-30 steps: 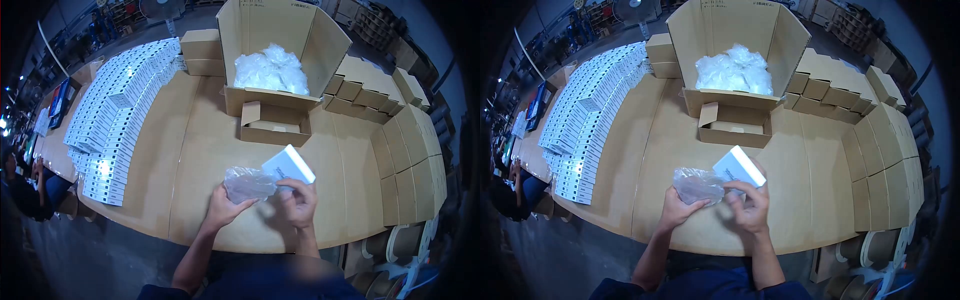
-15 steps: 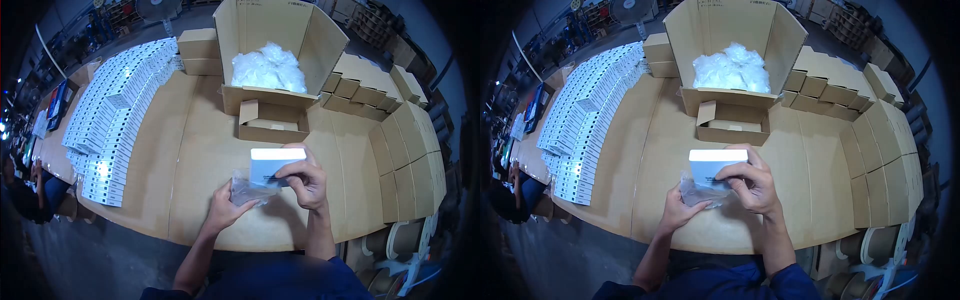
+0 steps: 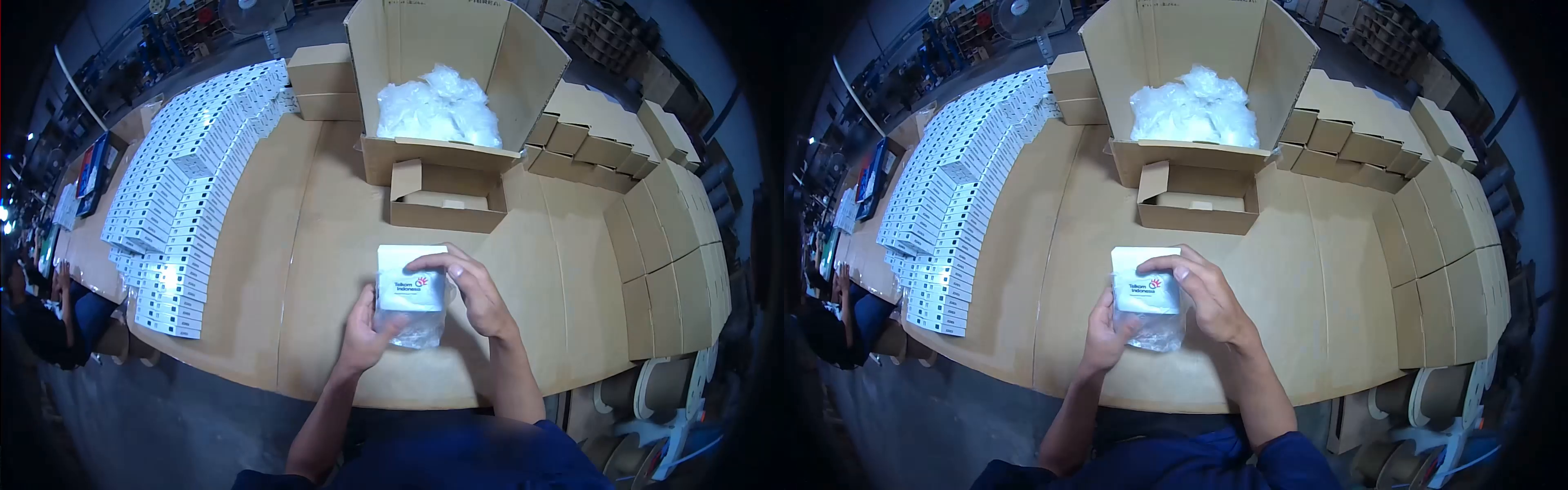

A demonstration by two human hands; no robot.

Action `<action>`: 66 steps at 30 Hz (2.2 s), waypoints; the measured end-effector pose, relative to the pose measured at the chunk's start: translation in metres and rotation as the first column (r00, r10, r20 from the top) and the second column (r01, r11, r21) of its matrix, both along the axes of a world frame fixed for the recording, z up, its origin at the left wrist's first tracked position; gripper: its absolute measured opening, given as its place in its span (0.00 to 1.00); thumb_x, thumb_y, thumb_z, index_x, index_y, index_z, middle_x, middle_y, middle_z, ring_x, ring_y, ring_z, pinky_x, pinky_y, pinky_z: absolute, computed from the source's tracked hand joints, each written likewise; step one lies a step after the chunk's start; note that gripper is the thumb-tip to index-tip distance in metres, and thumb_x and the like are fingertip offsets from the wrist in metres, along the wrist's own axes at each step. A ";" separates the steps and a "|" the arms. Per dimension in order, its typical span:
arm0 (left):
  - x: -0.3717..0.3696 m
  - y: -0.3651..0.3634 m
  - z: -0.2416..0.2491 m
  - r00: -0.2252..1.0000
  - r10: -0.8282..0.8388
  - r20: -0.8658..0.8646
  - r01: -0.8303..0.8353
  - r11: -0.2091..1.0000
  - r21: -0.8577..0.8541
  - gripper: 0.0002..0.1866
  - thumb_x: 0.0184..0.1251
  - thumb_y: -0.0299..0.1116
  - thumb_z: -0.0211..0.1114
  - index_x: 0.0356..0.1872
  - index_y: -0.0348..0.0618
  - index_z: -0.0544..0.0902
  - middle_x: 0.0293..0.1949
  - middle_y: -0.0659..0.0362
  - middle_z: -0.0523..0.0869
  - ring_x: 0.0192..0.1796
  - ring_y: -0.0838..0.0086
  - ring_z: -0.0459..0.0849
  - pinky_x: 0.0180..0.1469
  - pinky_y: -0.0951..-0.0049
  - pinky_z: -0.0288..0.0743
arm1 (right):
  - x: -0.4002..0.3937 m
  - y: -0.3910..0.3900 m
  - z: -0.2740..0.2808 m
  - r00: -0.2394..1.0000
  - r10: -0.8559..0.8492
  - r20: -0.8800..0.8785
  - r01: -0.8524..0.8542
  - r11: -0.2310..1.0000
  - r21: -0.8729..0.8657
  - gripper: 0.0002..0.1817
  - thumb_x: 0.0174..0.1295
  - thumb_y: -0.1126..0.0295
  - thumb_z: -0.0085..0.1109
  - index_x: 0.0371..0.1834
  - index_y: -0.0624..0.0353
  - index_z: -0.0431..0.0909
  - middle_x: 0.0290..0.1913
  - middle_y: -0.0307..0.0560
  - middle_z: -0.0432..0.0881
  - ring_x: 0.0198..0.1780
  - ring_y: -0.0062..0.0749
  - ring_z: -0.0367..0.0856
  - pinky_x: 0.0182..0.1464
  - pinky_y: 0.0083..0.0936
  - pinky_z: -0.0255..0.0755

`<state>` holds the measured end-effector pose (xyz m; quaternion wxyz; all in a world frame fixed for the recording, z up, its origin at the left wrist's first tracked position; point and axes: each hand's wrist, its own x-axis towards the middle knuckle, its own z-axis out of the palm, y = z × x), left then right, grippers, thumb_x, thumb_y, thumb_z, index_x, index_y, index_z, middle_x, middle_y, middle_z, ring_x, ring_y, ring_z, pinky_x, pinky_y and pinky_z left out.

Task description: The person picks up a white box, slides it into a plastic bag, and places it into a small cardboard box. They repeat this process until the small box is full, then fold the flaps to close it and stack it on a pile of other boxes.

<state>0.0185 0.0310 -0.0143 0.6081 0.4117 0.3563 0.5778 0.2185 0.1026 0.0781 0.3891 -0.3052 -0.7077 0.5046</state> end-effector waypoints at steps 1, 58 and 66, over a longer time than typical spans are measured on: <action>-0.001 -0.001 -0.005 0.994 -0.015 0.109 0.020 0.999 -0.047 0.24 0.82 0.35 0.63 0.69 0.34 0.69 0.61 0.53 0.81 0.65 0.70 0.81 0.70 0.64 0.75 | 0.001 0.000 -0.002 1.000 -0.002 0.018 0.003 0.999 -0.050 0.28 0.77 0.57 0.39 0.58 0.65 0.86 0.54 0.57 0.80 0.59 0.46 0.79 0.67 0.36 0.69; 0.008 0.023 -0.022 0.840 0.542 0.023 -0.536 0.837 -0.111 0.18 0.89 0.35 0.48 0.45 0.32 0.82 0.42 0.54 0.88 0.44 0.75 0.86 0.52 0.71 0.81 | -0.050 -0.046 -0.090 0.817 -0.526 -0.235 0.403 0.814 -0.419 0.07 0.76 0.77 0.60 0.47 0.70 0.85 0.53 0.54 0.89 0.56 0.31 0.85 0.65 0.29 0.77; 0.011 0.032 -0.023 0.784 0.615 -0.077 -0.616 0.788 0.020 0.16 0.88 0.34 0.48 0.40 0.35 0.79 0.36 0.57 0.85 0.39 0.77 0.82 0.46 0.73 0.78 | -0.041 -0.038 -0.082 0.839 -0.395 -0.374 0.205 0.867 -0.455 0.07 0.80 0.75 0.54 0.52 0.67 0.77 0.54 0.55 0.87 0.57 0.29 0.83 0.64 0.28 0.76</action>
